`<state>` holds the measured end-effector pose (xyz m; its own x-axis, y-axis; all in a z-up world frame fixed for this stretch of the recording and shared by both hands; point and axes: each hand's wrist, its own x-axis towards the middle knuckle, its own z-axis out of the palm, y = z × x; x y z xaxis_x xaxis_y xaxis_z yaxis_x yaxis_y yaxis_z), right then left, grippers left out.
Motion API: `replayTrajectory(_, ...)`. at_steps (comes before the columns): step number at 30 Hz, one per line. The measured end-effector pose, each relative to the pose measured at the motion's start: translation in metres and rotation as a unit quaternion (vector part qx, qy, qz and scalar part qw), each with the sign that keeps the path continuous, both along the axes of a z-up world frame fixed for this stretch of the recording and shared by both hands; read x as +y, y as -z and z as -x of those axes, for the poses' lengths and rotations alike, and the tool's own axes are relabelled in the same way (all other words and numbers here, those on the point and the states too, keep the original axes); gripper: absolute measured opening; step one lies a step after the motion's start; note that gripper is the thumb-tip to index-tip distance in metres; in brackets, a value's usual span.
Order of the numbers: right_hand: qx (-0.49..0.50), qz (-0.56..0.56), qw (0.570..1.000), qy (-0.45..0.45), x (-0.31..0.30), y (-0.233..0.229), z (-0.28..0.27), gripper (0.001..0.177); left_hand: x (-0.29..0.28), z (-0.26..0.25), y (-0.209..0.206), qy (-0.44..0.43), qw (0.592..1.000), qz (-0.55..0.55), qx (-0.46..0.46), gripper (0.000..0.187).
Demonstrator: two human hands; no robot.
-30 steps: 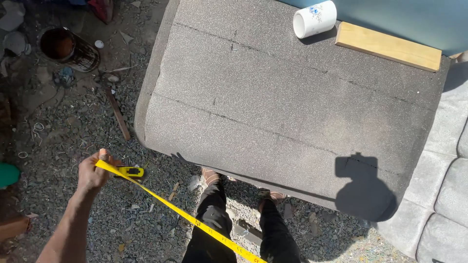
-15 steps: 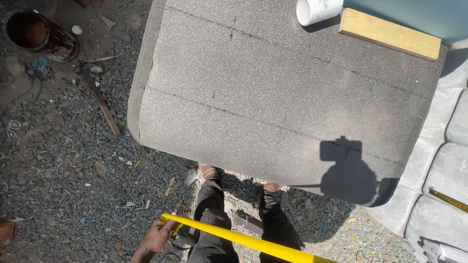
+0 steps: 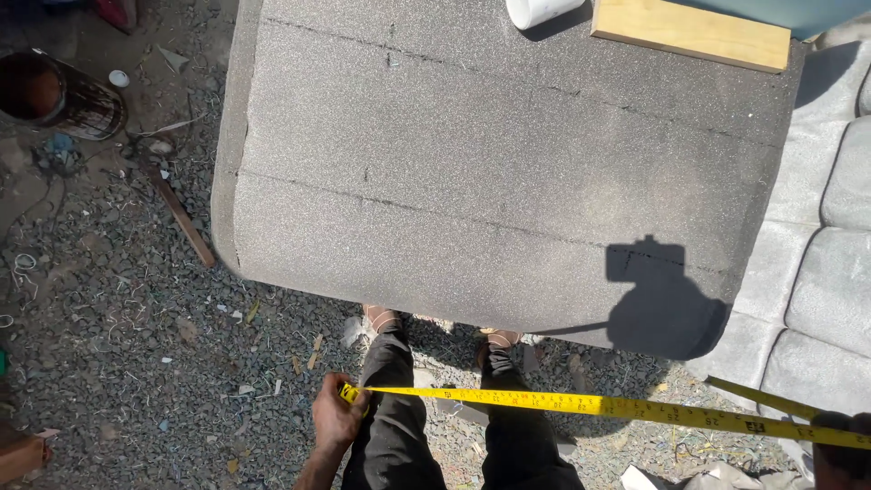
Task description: Measuring and marking a piece of foam using a tape measure and a wooden straight edge
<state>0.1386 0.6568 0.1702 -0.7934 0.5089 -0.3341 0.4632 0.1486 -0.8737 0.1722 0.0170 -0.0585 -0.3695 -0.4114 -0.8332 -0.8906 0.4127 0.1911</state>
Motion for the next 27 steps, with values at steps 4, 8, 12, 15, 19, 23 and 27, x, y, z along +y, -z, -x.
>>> replayTrajectory(4, 0.074, 0.261, 0.959, 0.083, -0.128, 0.075, 0.036, 0.012, -0.005, -0.005, 0.021, 0.18, 0.983, -0.043, 0.013, 0.054)
replayTrajectory(8, -0.125, 0.102, 0.977, -0.136, -0.229, 0.102, 0.035, 0.033, 0.041, 0.063, -0.042, 0.371, 0.905, -0.194, -0.076, 0.063)
replayTrajectory(12, -0.234, 0.299, 0.922, -0.083, -0.279, 0.208, -0.038, 0.029, 0.111, 0.078, -0.087, 0.447, 0.837, -0.309, 0.06, 0.059)
replayTrajectory(15, -0.195, 0.414, 0.889, -0.015, -0.298, 0.253, -0.075, 0.034, 0.153, 0.071, -0.093, 0.459, 0.833, -0.289, 0.11, 0.034)
replayTrajectory(19, -0.227, 0.455, 0.86, 0.037, -0.288, 0.228, -0.073, 0.036, 0.171, 0.051, -0.066, 0.533, 0.818, -0.209, -0.052, 0.026)
replayTrajectory(23, -0.26, 0.554, 0.783, 0.115, -0.246, 0.27, -0.107, 0.043, 0.158, 0.03, -0.052, 0.517, 0.829, -0.185, -0.108, 0.035)
replayTrajectory(27, -0.218, 0.564, 0.762, 0.234, -0.197, 0.297, -0.134, 0.051, 0.14, 0.023, -0.065, 0.512, 0.8, -0.222, -0.222, 0.027)
